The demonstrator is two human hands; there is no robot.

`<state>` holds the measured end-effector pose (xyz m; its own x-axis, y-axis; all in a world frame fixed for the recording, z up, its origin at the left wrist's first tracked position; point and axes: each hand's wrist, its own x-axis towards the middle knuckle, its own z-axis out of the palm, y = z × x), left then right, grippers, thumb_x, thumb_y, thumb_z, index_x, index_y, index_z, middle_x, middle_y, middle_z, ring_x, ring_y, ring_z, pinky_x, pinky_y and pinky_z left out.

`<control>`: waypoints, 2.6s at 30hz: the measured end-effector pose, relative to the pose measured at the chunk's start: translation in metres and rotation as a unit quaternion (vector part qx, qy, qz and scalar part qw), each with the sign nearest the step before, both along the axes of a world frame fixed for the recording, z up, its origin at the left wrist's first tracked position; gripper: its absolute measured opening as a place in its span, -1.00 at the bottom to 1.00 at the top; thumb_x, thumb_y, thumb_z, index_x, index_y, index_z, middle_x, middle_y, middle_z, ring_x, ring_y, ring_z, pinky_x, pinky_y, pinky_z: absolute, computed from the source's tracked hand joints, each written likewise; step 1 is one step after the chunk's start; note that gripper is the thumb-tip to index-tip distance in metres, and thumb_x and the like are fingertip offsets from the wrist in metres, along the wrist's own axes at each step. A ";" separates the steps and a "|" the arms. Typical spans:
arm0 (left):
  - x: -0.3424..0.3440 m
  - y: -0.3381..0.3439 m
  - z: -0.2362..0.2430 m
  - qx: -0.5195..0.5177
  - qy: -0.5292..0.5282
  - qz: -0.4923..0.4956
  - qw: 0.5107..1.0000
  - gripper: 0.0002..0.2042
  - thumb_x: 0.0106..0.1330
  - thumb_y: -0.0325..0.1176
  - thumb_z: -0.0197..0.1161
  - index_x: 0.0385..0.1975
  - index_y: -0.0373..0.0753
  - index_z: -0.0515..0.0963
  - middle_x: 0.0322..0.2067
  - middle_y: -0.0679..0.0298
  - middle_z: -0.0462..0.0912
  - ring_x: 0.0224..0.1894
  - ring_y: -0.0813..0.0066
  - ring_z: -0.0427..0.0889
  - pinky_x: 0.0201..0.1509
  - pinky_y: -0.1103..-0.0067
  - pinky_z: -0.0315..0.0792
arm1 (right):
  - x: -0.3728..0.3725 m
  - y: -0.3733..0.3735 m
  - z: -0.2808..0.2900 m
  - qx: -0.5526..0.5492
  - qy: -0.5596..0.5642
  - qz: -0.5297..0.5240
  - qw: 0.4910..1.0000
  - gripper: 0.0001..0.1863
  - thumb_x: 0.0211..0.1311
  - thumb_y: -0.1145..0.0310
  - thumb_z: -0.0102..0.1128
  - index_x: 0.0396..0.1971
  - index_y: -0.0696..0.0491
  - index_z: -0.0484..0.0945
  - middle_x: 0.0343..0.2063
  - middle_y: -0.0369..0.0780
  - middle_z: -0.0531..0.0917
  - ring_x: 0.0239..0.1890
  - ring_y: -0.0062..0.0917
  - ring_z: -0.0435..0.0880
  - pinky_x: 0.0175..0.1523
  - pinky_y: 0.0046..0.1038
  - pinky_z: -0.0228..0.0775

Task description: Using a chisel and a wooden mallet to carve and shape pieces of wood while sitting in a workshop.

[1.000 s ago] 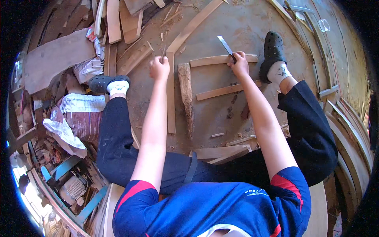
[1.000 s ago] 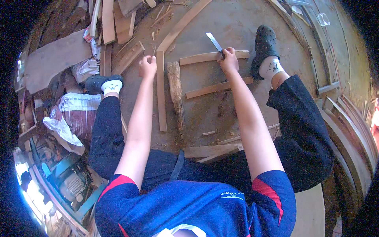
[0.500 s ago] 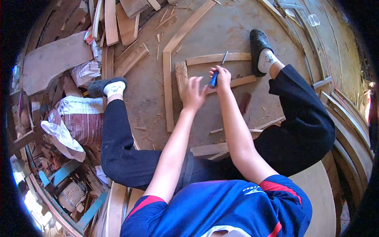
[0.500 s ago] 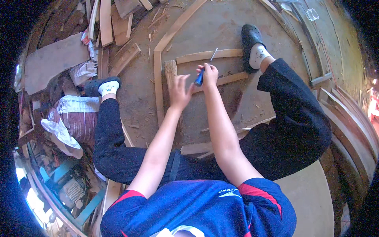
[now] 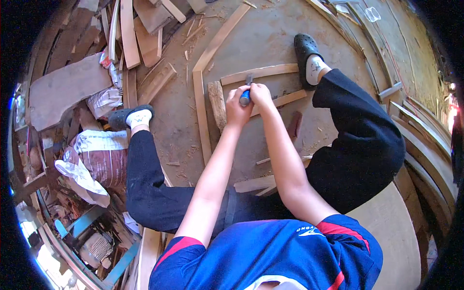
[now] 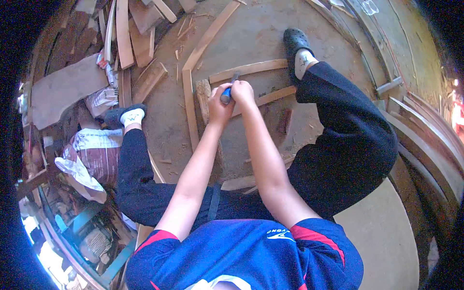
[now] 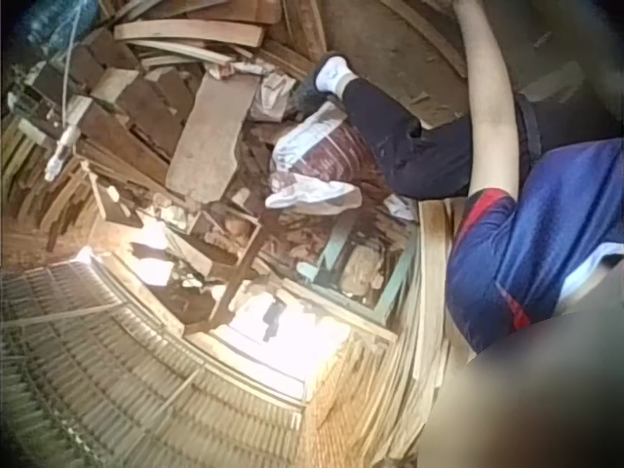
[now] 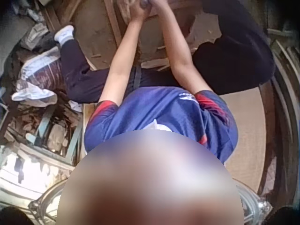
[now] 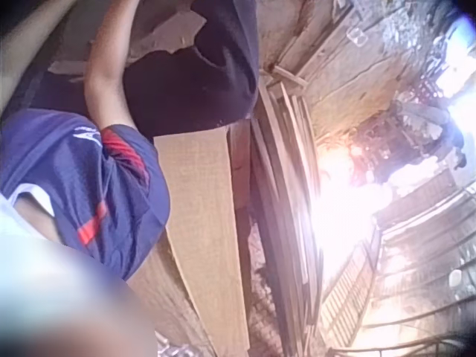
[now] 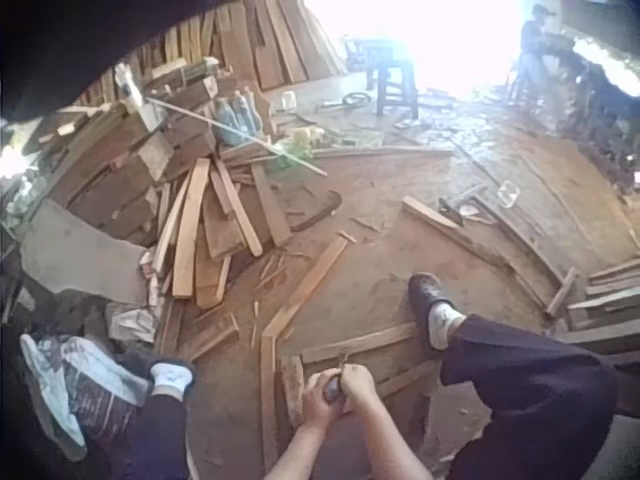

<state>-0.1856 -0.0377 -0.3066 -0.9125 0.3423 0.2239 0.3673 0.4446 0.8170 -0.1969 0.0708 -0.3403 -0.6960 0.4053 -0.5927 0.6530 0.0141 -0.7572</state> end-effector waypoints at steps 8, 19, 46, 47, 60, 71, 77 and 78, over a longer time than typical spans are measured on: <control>-0.001 0.003 0.004 -0.038 0.000 0.050 0.998 -0.82 0.05 -0.29 0.32 -0.36 -0.15 0.61 -0.42 0.09 0.63 -0.29 0.14 0.61 -0.15 0.37 0.48 | -0.057 0.013 0.248 0.228 0.334 0.082 0.911 -0.58 0.16 0.13 0.05 -0.32 0.26 0.56 -0.31 0.10 0.62 -0.14 -0.03 0.57 0.02 -0.19 0.39; -0.013 0.022 0.004 -0.036 -0.050 0.146 0.987 -0.81 0.03 -0.23 0.34 -0.37 -0.12 0.67 -0.40 0.11 0.69 -0.31 0.19 0.68 -0.20 0.41 0.53 | -0.054 0.130 0.316 0.560 0.147 0.170 0.798 -0.58 0.14 0.07 0.03 -0.36 0.18 0.60 -0.44 0.00 0.65 -0.29 -0.17 0.67 -0.12 -0.21 0.50; -0.046 0.010 0.001 0.027 -0.087 0.158 0.983 -0.85 0.18 -0.33 0.28 -0.40 -0.30 0.60 -0.53 0.24 0.65 -0.52 0.49 0.68 -0.41 0.61 0.51 | -0.063 0.333 0.068 0.543 -0.062 0.172 0.820 -0.69 0.07 0.35 -0.02 -0.31 0.18 0.64 -0.21 0.05 0.63 -0.10 -0.13 0.62 0.04 -0.22 0.44; -0.045 0.009 0.003 0.035 -0.078 0.156 0.984 -0.85 0.17 -0.33 0.28 -0.40 -0.29 0.60 -0.53 0.24 0.65 -0.52 0.49 0.68 -0.41 0.61 0.51 | -0.061 0.333 0.065 0.535 -0.071 0.182 0.822 -0.68 0.08 0.33 -0.02 -0.31 0.19 0.64 -0.21 0.05 0.63 -0.10 -0.13 0.62 0.04 -0.23 0.44; -0.036 0.007 0.002 0.025 -0.064 0.163 0.984 -0.82 0.05 -0.27 0.33 -0.43 -0.22 0.64 -0.45 0.13 0.68 -0.34 0.26 0.68 -0.22 0.46 0.51 | -0.111 0.247 0.244 0.612 -0.042 0.435 0.660 -0.71 0.05 0.35 0.03 -0.27 0.12 0.64 -0.24 -0.03 0.66 -0.19 -0.20 0.66 -0.12 -0.25 0.51; -0.025 0.000 0.000 0.039 -0.085 0.152 0.984 -0.83 0.05 -0.29 0.32 -0.40 -0.20 0.65 -0.44 0.07 0.68 -0.30 0.18 0.68 -0.16 0.40 0.52 | -0.138 0.080 0.247 0.483 0.167 0.520 0.684 -0.70 0.12 0.18 0.00 -0.26 0.02 0.58 -0.24 -0.07 0.64 -0.20 -0.14 0.61 -0.09 -0.19 0.44; -0.002 -0.006 -0.004 -0.016 -0.013 0.092 0.996 -0.74 0.11 -0.25 0.30 -0.26 -0.26 0.62 -0.34 0.00 0.65 -0.28 0.10 0.65 -0.14 0.38 0.51 | -0.131 0.091 0.135 0.255 0.227 0.276 0.899 -0.67 0.14 0.11 0.09 -0.37 0.10 0.57 -0.51 -0.15 0.64 -0.43 -0.38 0.62 -0.28 -0.35 0.43; 0.002 -0.007 -0.005 -0.053 -0.019 0.095 0.994 -0.70 0.13 -0.23 0.29 -0.21 -0.27 0.61 -0.33 0.00 0.64 -0.28 0.08 0.64 -0.15 0.37 0.50 | -0.122 0.095 0.111 0.253 0.197 0.192 0.928 -0.67 0.12 0.13 0.10 -0.39 0.13 0.57 -0.56 -0.17 0.62 -0.48 -0.44 0.59 -0.32 -0.39 0.42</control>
